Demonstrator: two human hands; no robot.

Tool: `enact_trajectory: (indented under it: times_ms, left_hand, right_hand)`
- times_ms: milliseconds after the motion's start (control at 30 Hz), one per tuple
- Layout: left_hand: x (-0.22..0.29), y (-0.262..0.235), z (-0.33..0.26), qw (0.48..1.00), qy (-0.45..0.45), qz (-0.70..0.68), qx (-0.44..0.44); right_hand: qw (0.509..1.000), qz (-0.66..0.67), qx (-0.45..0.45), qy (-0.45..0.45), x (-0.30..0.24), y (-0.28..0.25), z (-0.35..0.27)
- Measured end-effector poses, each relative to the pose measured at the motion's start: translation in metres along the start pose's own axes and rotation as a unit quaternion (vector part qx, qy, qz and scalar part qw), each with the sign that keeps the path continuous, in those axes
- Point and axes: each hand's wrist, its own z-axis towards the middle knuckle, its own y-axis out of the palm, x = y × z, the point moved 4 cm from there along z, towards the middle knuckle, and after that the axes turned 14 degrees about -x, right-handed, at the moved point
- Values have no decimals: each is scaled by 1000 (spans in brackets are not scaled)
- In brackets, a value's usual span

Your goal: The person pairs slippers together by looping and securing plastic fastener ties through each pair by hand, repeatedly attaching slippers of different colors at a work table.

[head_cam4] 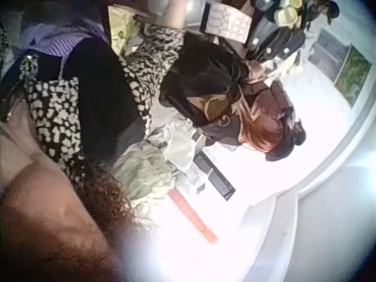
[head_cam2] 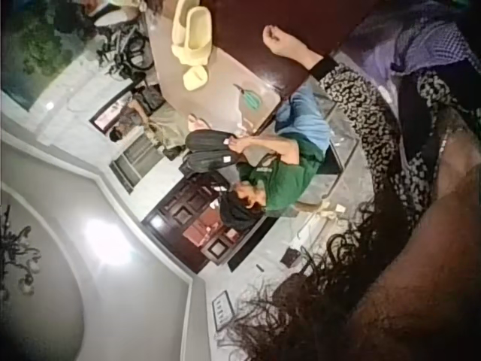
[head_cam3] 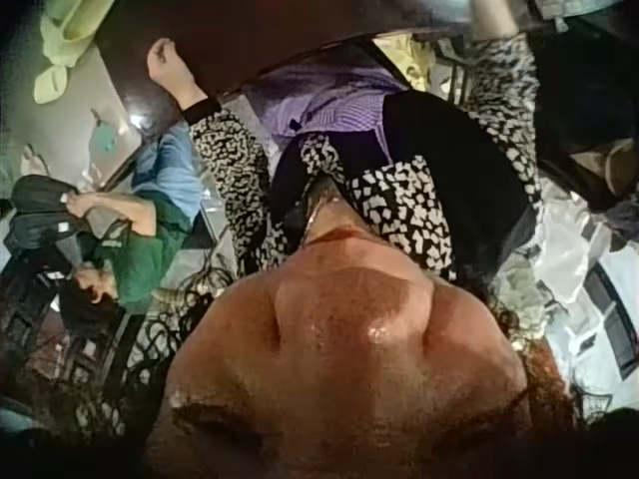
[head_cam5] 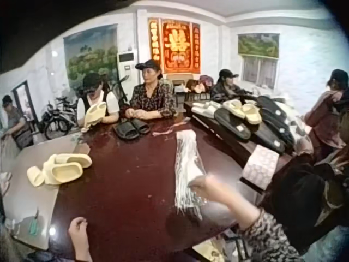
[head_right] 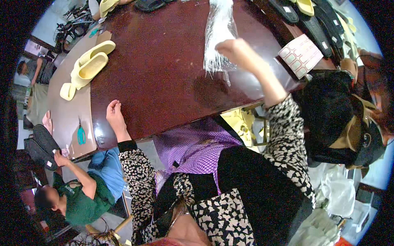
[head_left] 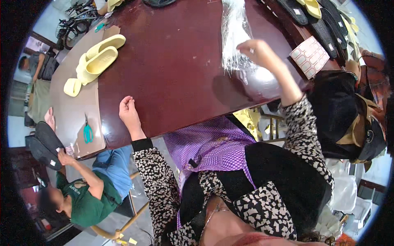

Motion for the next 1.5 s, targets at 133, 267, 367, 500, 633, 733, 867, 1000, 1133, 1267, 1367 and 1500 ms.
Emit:
enact_trajectory:
  times_ms: [133, 267, 367, 500, 633, 733, 867, 1000, 1133, 1267, 1367, 1500]
  left_hand:
    - [0, -2, 1, 1000, -2, 11, 2]
    - [-1, -4, 3, 1000, -5, 1, -6]
    - [-2, -4, 4, 1000, -6, -3, -9]
    - [-1, -4, 3, 1000, -8, 6, -7]
    - [1, -3, 1, 1000, -12, 8, -6]
    - [-1, -5, 1, 1000, -9, 8, -7]
    - [10, -1, 2, 1000, -4, 9, -5]
    - [24, 27, -12, 997, -66, -43, -24]
    - [67, 99, -38, 983, -59, -72, -156]
    - [77, 148, -63, 965, -42, -97, -241]
    - [91, 171, -73, 952, -33, -81, -292]
    - [108, 186, -82, 941, -15, -59, -333]
  right_hand:
    - [999, -27, 42, 19, -4, 49, -29]
    - [985, -94, 142, 24, -6, 66, -42]
    - [983, -123, 127, 49, -5, 69, -40]
    - [979, -162, 106, 62, -11, 75, -37]
    - [978, -162, 122, 49, -17, 80, -41]
    - [981, -141, 131, 33, -29, 83, -45]
    - [986, -105, 132, 13, -40, 89, -55]
    - [985, -87, 147, 12, -38, 98, -57]
    - [980, -98, 175, 13, -38, 92, -58]
    - [975, -109, 193, 19, -35, 85, -62]
    - [976, -121, 175, 43, -28, 82, -68]
    - [976, -131, 156, 75, -25, 83, -71]
